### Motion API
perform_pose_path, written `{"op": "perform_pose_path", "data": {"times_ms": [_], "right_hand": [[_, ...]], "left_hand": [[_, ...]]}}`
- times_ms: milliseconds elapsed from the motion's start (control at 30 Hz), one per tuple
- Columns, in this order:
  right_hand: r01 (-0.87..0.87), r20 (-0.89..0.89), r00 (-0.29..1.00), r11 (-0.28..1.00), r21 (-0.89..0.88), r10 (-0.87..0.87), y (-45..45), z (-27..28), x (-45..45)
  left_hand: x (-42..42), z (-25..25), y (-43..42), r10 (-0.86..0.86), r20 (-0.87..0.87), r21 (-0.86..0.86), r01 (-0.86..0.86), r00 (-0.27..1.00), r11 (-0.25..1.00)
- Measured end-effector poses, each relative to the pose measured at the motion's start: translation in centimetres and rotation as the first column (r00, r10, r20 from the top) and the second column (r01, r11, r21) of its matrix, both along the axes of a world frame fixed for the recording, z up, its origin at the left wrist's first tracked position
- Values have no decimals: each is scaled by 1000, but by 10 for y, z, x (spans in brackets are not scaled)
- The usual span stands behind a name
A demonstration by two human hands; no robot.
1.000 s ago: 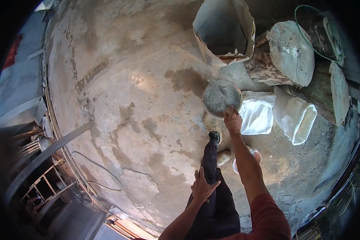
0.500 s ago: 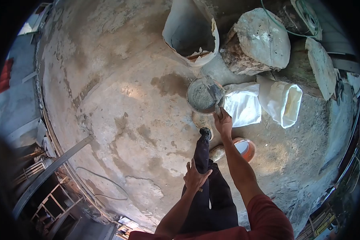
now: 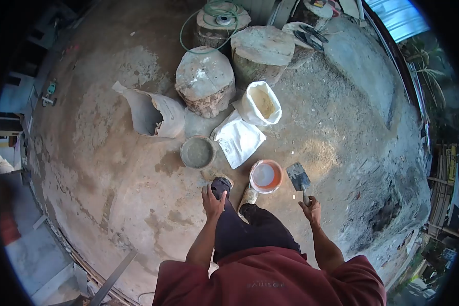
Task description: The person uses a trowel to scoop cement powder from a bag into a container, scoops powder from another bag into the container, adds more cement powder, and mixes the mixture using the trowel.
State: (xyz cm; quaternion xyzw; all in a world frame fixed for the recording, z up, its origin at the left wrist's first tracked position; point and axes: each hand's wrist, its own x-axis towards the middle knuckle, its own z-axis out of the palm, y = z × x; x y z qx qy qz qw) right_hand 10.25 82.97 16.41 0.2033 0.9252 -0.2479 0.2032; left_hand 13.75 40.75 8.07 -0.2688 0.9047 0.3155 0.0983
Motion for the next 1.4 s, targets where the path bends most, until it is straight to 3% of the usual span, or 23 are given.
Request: {"op": "perform_pose_path", "data": {"times_ms": [67,100,133,167,333,533,633,733,767,833,900,933,1000,1067,1100,1167,1233,1300,1333,1400], "right_hand": [[61,-147,988,995,74,-50,45,0,29],[138,-127,983,989,57,-130,57,9,38],[239,-110,966,970,49,-233,65,19,49],[279,-148,953,955,97,-263,73,19,61],[556,-153,812,826,-95,-564,59,36,79],[607,-155,746,757,-243,-648,19,30,53],[594,-180,746,763,-257,-641,-5,34,26],[650,-96,679,656,-384,-728,-29,19,-13],[705,74,662,586,-399,-746,-38,41,-42],[741,126,615,516,-431,-778,-51,10,-86],[744,202,631,510,-432,-749,-74,-26,-137],[747,145,603,490,-450,-784,-83,-47,-163],[748,97,581,483,-456,-808,-93,-93,-213],[796,56,471,396,-459,-881,-108,-155,-264],[815,-6,450,413,-407,-893,-107,-223,-276],[838,41,449,405,-366,-893,-120,-215,-337],[861,86,441,393,-323,-893,-131,-227,-382],[853,-67,474,476,-215,-878,-139,-257,-404],[854,-56,479,480,-202,-876,-141,-268,-410],[890,22,362,339,-306,-932,-141,-281,-413]], "left_hand": [[-19,7,4,-64,-91,-25,62,994,998],[-29,16,7,-79,-76,6,80,994,997],[-37,3,6,-151,-205,-14,152,967,988],[-50,20,12,-136,-123,50,143,983,988],[-88,22,27,-316,-129,32,322,940,946],[-128,30,38,-472,-31,34,472,881,881],[-145,5,41,-516,-6,94,514,857,853],[-180,14,59,-465,18,167,456,885,874],[-197,9,62,-436,-24,150,434,900,888],[-243,12,72,-378,53,149,367,924,918],[-289,-9,69,-427,101,292,383,899,876],[-313,-22,69,-433,204,294,367,878,882],[-352,-57,68,-435,242,315,354,867,880],[-391,-78,75,-320,425,289,208,847,934],[-411,-89,79,-309,438,287,194,844,938],[-443,-102,84,-255,558,229,148,790,962],[-474,-90,95,-287,541,239,183,790,954],[-486,-114,101,-311,560,232,215,768,949],[-489,-124,102,-337,557,231,248,759,941],[-485,-152,101,-332,523,226,247,785,942]]}}
